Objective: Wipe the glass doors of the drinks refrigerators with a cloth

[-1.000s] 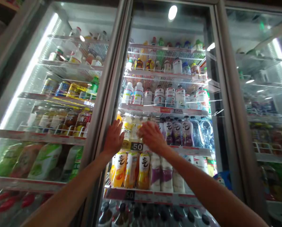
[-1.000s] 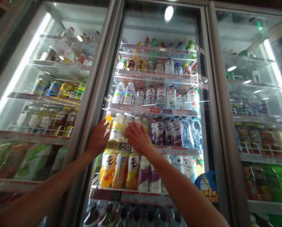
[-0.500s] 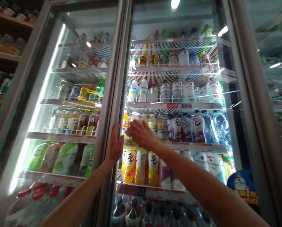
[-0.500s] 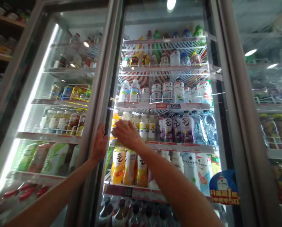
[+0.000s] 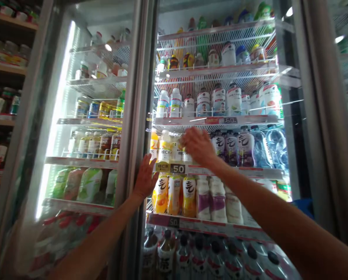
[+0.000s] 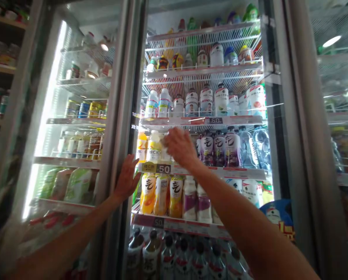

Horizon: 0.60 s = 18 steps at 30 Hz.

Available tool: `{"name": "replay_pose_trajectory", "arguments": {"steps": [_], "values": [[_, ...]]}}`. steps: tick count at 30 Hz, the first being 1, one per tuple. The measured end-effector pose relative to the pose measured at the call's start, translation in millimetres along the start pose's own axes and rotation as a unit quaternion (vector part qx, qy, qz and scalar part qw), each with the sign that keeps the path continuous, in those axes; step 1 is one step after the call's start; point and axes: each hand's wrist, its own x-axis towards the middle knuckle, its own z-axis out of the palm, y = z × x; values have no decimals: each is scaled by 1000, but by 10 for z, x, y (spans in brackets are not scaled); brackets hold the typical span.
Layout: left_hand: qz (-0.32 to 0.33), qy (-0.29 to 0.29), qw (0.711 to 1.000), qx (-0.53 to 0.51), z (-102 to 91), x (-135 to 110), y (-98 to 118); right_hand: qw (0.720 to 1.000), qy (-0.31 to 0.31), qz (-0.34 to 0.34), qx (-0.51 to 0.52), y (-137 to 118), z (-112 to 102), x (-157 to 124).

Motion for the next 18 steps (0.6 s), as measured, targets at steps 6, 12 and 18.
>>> {"name": "replay_pose_trajectory", "arguments": {"steps": [6,12,18], "values": [[-2,-38,998,56,12,-31,29,1000,27,-6,1,79,49,-479],[2,-15,999,40,26,-25,7,997,3,-72,28,-121,92,-765],[-31,-6,999,35,71,-3,80,995,40,92,-12,79,9,-530]]}}
